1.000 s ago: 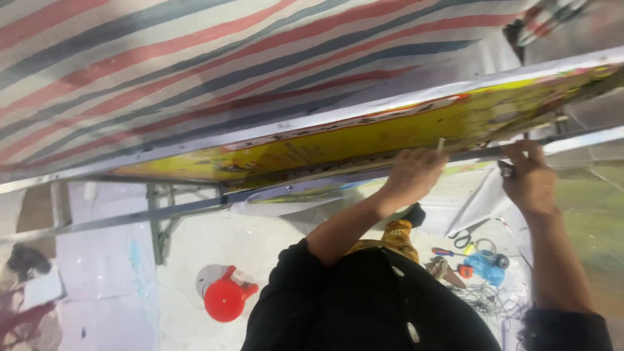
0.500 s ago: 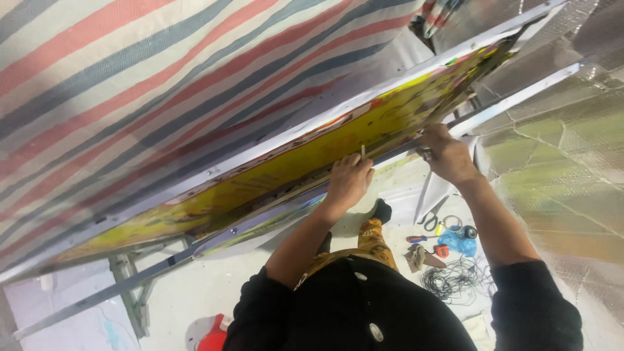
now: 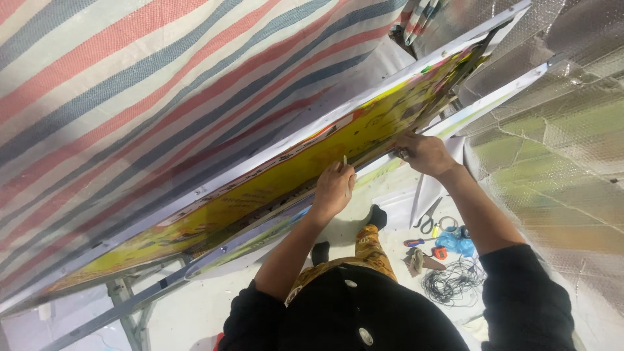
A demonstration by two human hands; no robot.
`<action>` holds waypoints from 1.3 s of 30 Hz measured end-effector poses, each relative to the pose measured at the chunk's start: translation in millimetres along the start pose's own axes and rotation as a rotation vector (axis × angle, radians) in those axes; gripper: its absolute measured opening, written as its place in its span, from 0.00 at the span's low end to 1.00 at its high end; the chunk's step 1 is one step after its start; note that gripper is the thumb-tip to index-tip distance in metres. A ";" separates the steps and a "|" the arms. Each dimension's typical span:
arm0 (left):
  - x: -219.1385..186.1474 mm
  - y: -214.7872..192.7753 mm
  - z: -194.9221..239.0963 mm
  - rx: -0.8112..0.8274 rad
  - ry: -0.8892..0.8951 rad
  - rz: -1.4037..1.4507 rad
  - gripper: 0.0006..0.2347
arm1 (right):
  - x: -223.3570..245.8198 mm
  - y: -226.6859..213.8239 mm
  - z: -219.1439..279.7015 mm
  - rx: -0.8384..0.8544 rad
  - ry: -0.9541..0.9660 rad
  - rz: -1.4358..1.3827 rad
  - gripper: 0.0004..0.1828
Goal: The person uses a screwdriver to tighten screws on a yellow signboard attached to a metal frame. They then use a lighter to heat and melt plastic zip ties to secure the signboard to the frame. The person works on multiple fastening points along the edge of the signboard.
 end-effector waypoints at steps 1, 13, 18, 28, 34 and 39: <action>2.6 2.1 1.0 0.005 0.031 -0.023 0.06 | -0.5 2.2 0.1 -0.003 -0.003 -0.017 0.07; 18.4 11.6 6.6 -0.011 -0.070 -0.038 0.06 | -29.5 43.0 -18.7 0.133 0.278 -0.084 0.14; -18.3 -6.6 -17.6 0.077 -0.076 -0.128 0.07 | -43.6 51.3 -21.5 0.143 0.325 -0.117 0.19; -15.1 25.3 -36.8 0.028 -0.117 0.035 0.04 | -12.0 23.2 -34.1 0.178 0.434 -0.018 0.15; -6.1 26.3 -33.6 0.060 -0.073 0.007 0.04 | -27.9 6.6 -22.0 -0.083 0.671 -0.896 0.15; -8.3 24.3 -30.5 0.078 -0.086 0.012 0.03 | -17.6 -33.3 2.8 -0.344 0.508 -0.682 0.11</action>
Point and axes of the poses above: each hand's wrist, its own z-axis away from the middle knuckle, its own y-axis out of the palm, x = y × z, the point moved 1 cm from there along -z, towards the middle knuckle, and after that the axes turned 11 degrees about -x, right-handed, at the moved point
